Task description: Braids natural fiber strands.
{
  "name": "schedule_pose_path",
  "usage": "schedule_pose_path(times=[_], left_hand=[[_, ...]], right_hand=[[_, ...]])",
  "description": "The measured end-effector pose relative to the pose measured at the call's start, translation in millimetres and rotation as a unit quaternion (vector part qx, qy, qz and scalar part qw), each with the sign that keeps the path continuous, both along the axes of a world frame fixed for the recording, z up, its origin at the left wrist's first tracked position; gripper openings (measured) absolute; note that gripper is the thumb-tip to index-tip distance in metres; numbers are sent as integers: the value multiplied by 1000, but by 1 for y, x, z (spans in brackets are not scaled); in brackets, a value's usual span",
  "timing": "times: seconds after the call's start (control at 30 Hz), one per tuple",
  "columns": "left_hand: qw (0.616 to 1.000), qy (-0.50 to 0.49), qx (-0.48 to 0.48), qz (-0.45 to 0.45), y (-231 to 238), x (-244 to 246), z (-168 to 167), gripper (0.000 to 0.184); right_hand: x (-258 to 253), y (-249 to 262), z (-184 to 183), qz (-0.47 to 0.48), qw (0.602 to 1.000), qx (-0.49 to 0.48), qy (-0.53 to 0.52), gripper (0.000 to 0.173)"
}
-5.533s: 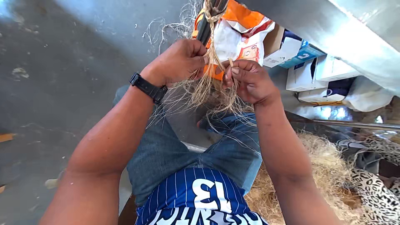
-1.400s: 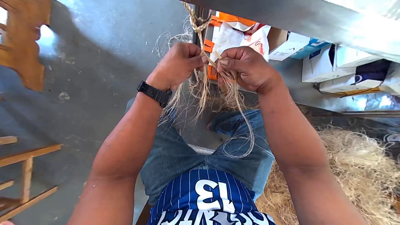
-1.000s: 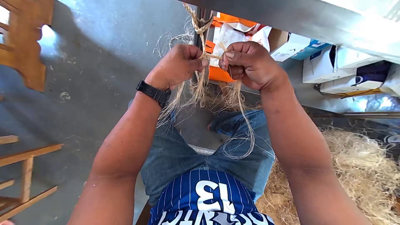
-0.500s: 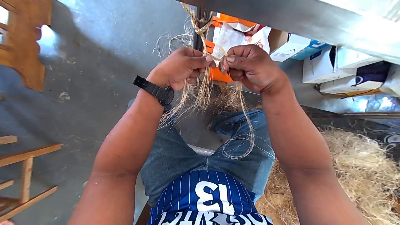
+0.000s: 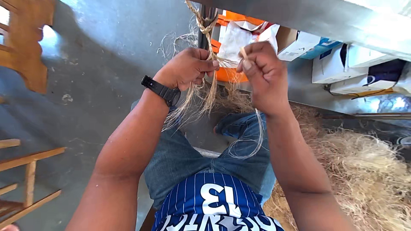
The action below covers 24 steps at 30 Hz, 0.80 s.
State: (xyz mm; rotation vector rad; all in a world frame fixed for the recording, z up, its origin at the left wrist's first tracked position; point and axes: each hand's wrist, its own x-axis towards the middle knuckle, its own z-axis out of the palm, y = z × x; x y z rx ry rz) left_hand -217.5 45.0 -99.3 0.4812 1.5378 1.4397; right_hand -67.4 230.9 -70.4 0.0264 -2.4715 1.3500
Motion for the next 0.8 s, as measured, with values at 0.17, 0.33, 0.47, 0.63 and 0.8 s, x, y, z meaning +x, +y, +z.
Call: schedule_pose_path(times=[0.17, 0.33, 0.47, 0.63, 0.8], left_hand=[[1000, -14, 2, 16, 6, 2, 0, 8], [999, -2, 2, 37, 5, 7, 4, 6], [998, 17, -3, 57, 3, 11, 6, 7], [999, 20, -3, 48, -1, 7, -3, 7], [992, -95, 61, 55, -7, 10, -9, 14]], right_hand=[[7, -26, -15, 33, 963, -227, -144, 25], [-14, -31, -35, 62, 887, -419, -181, 25], [-16, -35, -40, 92, 840, -487, -221, 24], [-2, -30, -53, 127, 818, -517, -218, 27], [66, -43, -65, 92, 850, -487, -176, 24]])
